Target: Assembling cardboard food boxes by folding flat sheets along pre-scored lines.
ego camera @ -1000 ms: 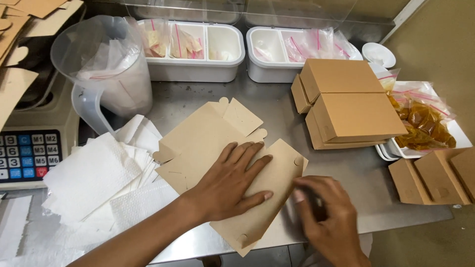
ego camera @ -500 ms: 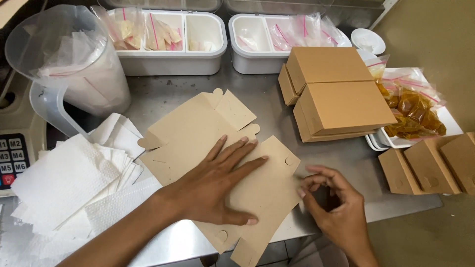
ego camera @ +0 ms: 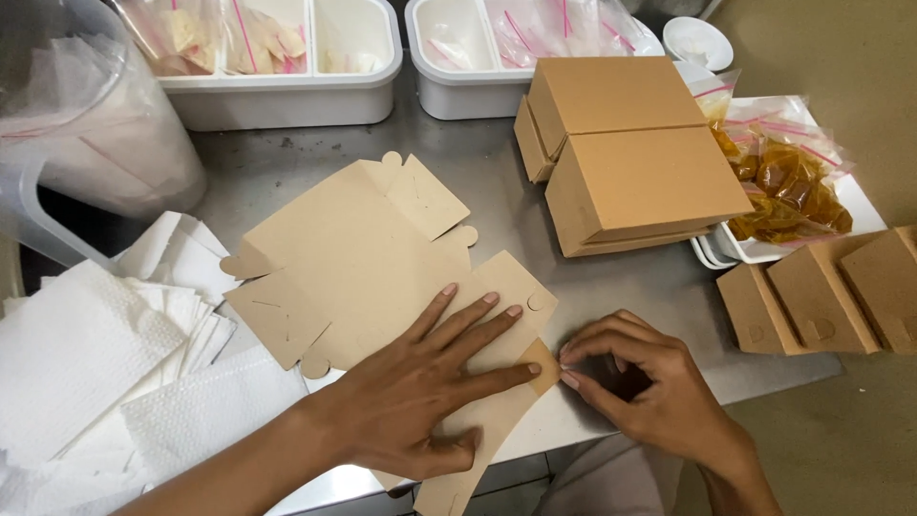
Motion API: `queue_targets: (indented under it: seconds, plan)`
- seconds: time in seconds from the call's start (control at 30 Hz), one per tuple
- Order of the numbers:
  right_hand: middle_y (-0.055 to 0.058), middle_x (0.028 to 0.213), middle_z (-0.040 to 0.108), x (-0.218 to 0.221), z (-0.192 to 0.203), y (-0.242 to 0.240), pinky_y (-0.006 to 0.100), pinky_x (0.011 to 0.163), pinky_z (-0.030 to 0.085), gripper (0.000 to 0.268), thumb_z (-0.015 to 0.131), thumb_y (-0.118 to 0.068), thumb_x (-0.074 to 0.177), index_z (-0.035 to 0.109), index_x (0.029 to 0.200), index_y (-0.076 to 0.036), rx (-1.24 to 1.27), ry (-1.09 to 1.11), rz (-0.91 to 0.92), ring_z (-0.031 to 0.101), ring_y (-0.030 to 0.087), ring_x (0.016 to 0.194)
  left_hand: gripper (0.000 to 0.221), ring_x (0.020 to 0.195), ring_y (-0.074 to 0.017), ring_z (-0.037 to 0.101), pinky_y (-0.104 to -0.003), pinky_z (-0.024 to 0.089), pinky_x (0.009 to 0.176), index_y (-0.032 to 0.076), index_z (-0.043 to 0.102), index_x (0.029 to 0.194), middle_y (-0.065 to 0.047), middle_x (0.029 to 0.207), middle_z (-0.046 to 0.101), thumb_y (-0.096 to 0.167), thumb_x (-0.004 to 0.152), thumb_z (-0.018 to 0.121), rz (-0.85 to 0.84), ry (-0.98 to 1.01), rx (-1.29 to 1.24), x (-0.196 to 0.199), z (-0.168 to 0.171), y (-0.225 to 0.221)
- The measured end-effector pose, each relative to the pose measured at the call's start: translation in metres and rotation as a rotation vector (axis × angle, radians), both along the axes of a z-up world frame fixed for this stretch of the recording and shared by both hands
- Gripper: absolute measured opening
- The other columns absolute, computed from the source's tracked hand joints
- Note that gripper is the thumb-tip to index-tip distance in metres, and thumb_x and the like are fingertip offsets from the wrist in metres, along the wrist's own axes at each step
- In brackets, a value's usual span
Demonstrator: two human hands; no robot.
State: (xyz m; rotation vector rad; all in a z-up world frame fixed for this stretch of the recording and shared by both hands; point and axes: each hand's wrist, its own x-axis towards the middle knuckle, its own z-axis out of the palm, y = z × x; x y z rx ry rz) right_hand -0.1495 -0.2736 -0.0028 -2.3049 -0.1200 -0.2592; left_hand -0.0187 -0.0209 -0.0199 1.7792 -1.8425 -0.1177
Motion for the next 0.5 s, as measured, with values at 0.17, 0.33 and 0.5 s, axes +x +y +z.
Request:
queue_targets:
  seconds: [0.17,0.33,0.5]
  plan:
    - [0.000,0.091,0.075,0.008,-0.010,-0.008,0.023,0.067,0.049,0.011,0.084,-0.016,0.081,0.076,0.089,-0.013,-0.023,0.001,0.006,0.060,0.010,0.075,0.070,0.156,-0.0488,0.023,-0.064,0.007,0.126,0.014,0.049,0.153,-0.030,0.165,0.032,0.032,0.086,0.054,0.012,0.001,0.008,0.000,0.001,-0.001]
    - [-0.002,0.088,0.071,0.016,-0.013,-0.004,0.020,0.053,0.043,0.015,0.086,-0.020,0.080,0.074,0.084,-0.013,-0.094,0.002,-0.049,0.054,0.005,0.059,0.072,0.156,-0.0478,0.025,-0.064,0.009,0.126,0.014,0.049,0.154,-0.029,0.165,0.032,0.032,0.085,0.056,0.021,-0.002,0.003,-0.001,0.001,-0.001]
    - [-0.002,0.079,0.069,0.025,-0.013,0.005,0.022,0.062,0.048,0.014,0.083,-0.022,0.085,0.073,0.084,-0.012,-0.106,-0.049,-0.077,0.057,0.009,0.066,0.072,0.156,-0.0484,0.024,-0.065,0.009,0.126,0.014,0.048,0.154,-0.030,0.165,0.032,0.032,0.085,0.055,0.015,-0.007,0.024,0.002,0.001,-0.003]
